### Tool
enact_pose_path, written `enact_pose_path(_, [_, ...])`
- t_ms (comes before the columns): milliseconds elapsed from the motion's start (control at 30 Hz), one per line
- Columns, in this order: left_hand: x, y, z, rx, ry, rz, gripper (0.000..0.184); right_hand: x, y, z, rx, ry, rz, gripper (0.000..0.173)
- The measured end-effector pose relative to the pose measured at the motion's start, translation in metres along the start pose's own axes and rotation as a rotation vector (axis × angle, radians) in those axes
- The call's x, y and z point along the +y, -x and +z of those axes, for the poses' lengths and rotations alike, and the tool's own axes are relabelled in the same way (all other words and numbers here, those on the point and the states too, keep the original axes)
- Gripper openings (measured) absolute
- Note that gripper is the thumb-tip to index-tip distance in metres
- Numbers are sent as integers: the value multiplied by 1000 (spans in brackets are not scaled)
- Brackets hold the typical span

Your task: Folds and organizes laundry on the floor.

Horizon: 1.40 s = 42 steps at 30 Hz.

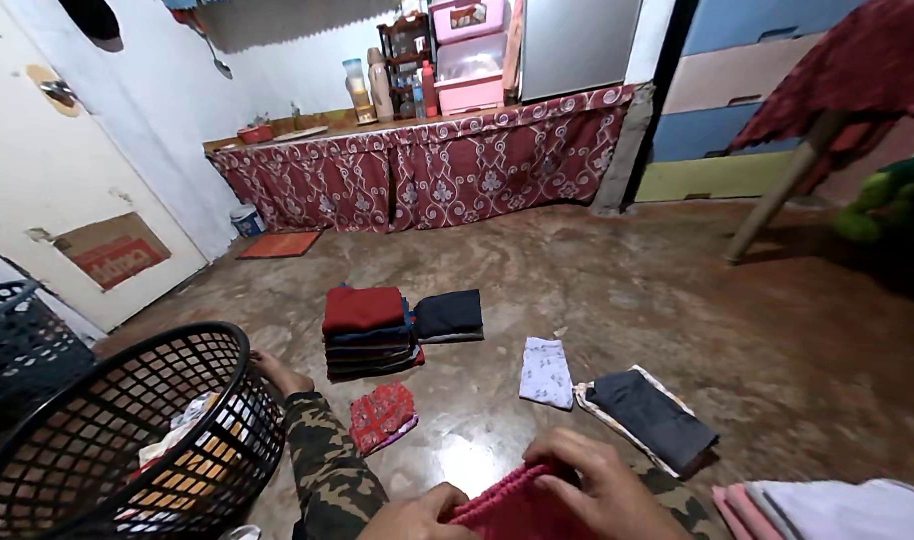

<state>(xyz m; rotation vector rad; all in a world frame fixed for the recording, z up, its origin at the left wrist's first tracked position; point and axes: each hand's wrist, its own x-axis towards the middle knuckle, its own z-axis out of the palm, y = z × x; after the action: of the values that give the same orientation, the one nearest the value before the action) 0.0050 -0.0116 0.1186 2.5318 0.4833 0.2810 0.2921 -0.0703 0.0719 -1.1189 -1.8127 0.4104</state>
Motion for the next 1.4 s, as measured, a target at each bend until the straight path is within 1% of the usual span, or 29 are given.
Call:
enact_pose_path(67, [3, -4, 4, 0, -74, -62, 39, -4, -2, 4, -1, 10, 1, 17])
enact_pose_path(167, [4, -10, 5, 16, -112, -235, 46, -6, -4, 9, -20, -47, 10, 18])
enact_pose_path(300, [3, -18, 7, 124, -47, -362, 41, -13, -8, 22, 15, -123, 91, 20])
enact_pose_path(433, [5, -26, 11, 312, 109, -310, 39, -26, -15, 38, 32, -260, 165, 28])
enact_pose_path(500, [6, -29, 17, 353, 193, -281, 51, -31, -16, 46, 0, -373, 163, 31])
enact_pose_path(567, [5, -31, 19, 338, 195, -317, 64, -30, -18, 51, -44, -452, 132, 27])
enact_pose_path(600, [4, -31, 19, 335, 174, -338, 62, -29, -18, 51, -56, -465, 121, 23])
enact_pose_path(667, [-1, -30, 20, 342, 101, -318, 45, -24, -18, 49, -34, -452, 126, 22])
enact_pose_path(767, [-5, -27, 18, 268, 55, -292, 44, -16, -17, 46, 96, -384, 160, 21])
enact_pose_path(800, [-6, -25, 17, 252, 53, -271, 43, -13, -17, 46, 108, -379, 158, 27])
enact_pose_path(867, [-10, -25, 17, 261, 60, -188, 40, -10, -16, 45, 50, -397, 153, 55])
enact_pose_path(900, [-12, -25, 18, 288, 72, -140, 40, -9, -16, 46, -1, -400, 158, 66])
enact_pose_path(933, [-14, -26, 19, 339, 92, -93, 42, -8, -17, 48, -45, -409, 166, 68])
enact_pose_path(967, [-16, -27, 20, 415, 123, -44, 44, -8, -17, 51, -67, -419, 178, 60])
enact_pose_path(1000, [-18, -29, 22, 500, 182, -1, 47, -8, -18, 53, -72, -431, 194, 47])
enact_pose_path(1033, [-21, -32, 27, 580, 276, 23, 56, -9, -19, 54, -60, -440, 208, 36])
enact_pose_path(1067, [-23, -34, 33, 627, 382, 8, 68, -11, -20, 54, -37, -449, 219, 29])
enact_pose_path(1100, [-25, -34, 39, 620, 456, -43, 80, -12, -20, 55, 0, -456, 235, 26])
enact_pose_path(1133, [-28, -33, 45, 553, 481, -114, 88, -13, -21, 55, 34, -459, 255, 24])
enact_pose_path(1167, [-30, -30, 49, 459, 465, -197, 88, -14, -22, 54, 60, -451, 272, 24])
enact_pose_path(1200, [-34, -28, 54, 376, 422, -272, 75, -14, -23, 51, 77, -434, 283, 24])
enact_pose_path(1233, [-39, -27, 58, 309, 384, -327, 54, -13, -23, 49, 80, -413, 289, 24])
enact_pose_path(1267, [-44, -24, 61, 259, 349, -356, 39, -12, -22, 47, 71, -392, 290, 24])
enact_pose_path(1300, [-49, -20, 61, 229, 329, -354, 32, -12, -20, 43, 51, -379, 289, 23])
enact_pose_path(1333, [-53, -16, 61, 223, 326, -308, 27, -12, -19, 40, 25, -375, 285, 23])
enact_pose_path(1400, [-60, -8, 59, 242, 370, -131, 23, -14, -17, 31, -18, -405, 276, 23])
